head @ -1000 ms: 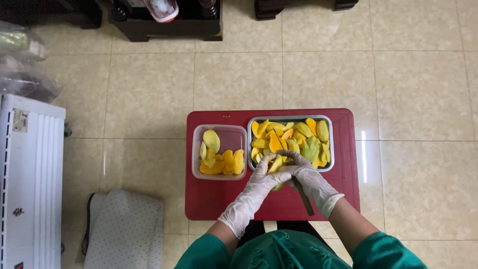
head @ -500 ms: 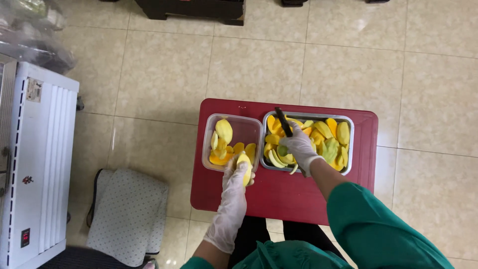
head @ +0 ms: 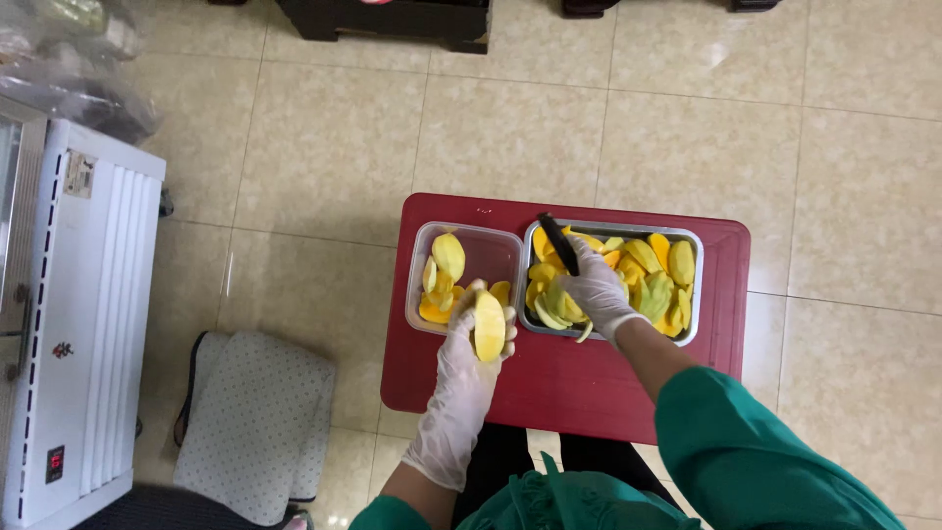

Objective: Peeling and slicing mangoes with a knife and placing them into containers.

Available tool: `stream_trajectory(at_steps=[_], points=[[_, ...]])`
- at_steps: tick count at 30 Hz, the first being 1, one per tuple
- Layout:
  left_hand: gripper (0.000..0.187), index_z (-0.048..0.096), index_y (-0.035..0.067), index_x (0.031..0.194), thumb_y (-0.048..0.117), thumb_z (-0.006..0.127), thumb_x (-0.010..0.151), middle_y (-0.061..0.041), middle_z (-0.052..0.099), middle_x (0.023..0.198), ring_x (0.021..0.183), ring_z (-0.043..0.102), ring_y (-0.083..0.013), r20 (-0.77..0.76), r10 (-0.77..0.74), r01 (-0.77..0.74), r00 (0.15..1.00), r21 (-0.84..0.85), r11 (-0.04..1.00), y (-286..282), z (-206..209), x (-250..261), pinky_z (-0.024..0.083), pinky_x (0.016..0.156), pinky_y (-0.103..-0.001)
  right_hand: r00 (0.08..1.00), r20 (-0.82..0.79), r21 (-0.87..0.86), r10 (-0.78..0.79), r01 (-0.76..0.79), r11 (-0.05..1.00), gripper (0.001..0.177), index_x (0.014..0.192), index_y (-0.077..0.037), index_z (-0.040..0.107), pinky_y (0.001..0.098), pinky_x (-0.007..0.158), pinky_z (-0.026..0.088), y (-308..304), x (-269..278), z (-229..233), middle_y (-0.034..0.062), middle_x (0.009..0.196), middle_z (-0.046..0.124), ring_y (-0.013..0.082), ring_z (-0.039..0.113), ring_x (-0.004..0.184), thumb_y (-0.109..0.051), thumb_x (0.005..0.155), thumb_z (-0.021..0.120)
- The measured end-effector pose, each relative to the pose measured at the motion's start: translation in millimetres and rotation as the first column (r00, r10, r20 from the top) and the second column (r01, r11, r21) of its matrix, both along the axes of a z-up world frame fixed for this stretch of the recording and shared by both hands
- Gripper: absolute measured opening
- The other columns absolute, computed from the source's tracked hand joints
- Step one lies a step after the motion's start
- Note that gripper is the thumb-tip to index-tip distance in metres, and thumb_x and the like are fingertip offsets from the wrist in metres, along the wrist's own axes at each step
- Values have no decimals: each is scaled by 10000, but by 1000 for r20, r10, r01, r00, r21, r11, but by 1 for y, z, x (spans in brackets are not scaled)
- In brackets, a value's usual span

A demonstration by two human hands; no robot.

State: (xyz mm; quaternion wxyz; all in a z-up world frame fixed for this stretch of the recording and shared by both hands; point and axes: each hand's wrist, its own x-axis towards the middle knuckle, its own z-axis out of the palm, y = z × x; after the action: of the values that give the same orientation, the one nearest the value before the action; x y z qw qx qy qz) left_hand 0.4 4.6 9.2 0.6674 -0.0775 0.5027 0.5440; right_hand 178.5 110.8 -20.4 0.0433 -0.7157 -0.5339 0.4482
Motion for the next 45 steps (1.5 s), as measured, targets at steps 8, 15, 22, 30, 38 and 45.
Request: stream_trajectory(at_steps=[8, 15, 22, 30, 38, 45], points=[[343, 653, 207, 1297, 395, 609, 1013, -223, 758, 994, 710, 756, -362, 248, -99, 32, 964, 262, 965, 41, 5, 8, 651, 587, -442, 738, -588, -33, -332, 388, 921, 686, 1591, -161, 436, 285, 406, 382, -38, 38, 80, 99, 786, 535, 173, 525, 495, -174, 943, 659], [382, 609, 332, 1433, 313, 572, 1053, -210, 773, 1068, 834, 778, -381, 421, -124, -35, 899, 350, 936, 66, 25, 32, 662, 806, -547, 649, -760, 131, -35, 206, 970, 665, 1643, -171, 283, 286, 378, 461, -99, 66, 112, 149, 724, 669, 211, 633, 495, -268, 1026, 510], [356, 619, 255, 1432, 336, 542, 1094, -319, 726, 1153, 994, 745, -486, 574, -176, -52, 799, 358, 932, 72, 27, 53, 574, 975, -691, 572, -819, 189, 54, 180, 965, 838, 1656, -208, 293, 215, 458, 487, -122, 25, 200, 68, 772, 682, 123, 639, 604, -86, 924, 684], [386, 659, 257, 1400, 439, 599, 1065, -279, 718, 1222, 1109, 720, -459, 578, -211, -26, 788, 374, 927, 76, 29, 51, 591, 933, -670, 571, -817, 219, 87, 166, 962, 830, 1645, -196, 303, 229, 533, 491, -134, 30, 186, 81, 850, 678, 138, 637, 689, -128, 915, 693], [390, 641, 167, 1407, 383, 582, 1087, -300, 720, 1187, 1066, 732, -462, 547, -240, 3, 802, 398, 917, 75, 39, 47, 631, 866, -629, 574, -810, 243, 120, 142, 960, 826, 1635, -184, 312, 242, 604, 495, -137, 34, 172, 93, 923, 673, 151, 635, 769, -167, 907, 702], [371, 607, 166, 1428, 331, 572, 1098, -315, 716, 1162, 1082, 715, -507, 587, -307, -3, 749, 466, 885, 91, 9, 47, 598, 903, -688, 583, -800, 270, 139, 143, 952, 824, 1624, -173, 322, 255, 674, 500, -134, 36, 162, 105, 996, 669, 165, 633, 848, -206, 899, 711]])
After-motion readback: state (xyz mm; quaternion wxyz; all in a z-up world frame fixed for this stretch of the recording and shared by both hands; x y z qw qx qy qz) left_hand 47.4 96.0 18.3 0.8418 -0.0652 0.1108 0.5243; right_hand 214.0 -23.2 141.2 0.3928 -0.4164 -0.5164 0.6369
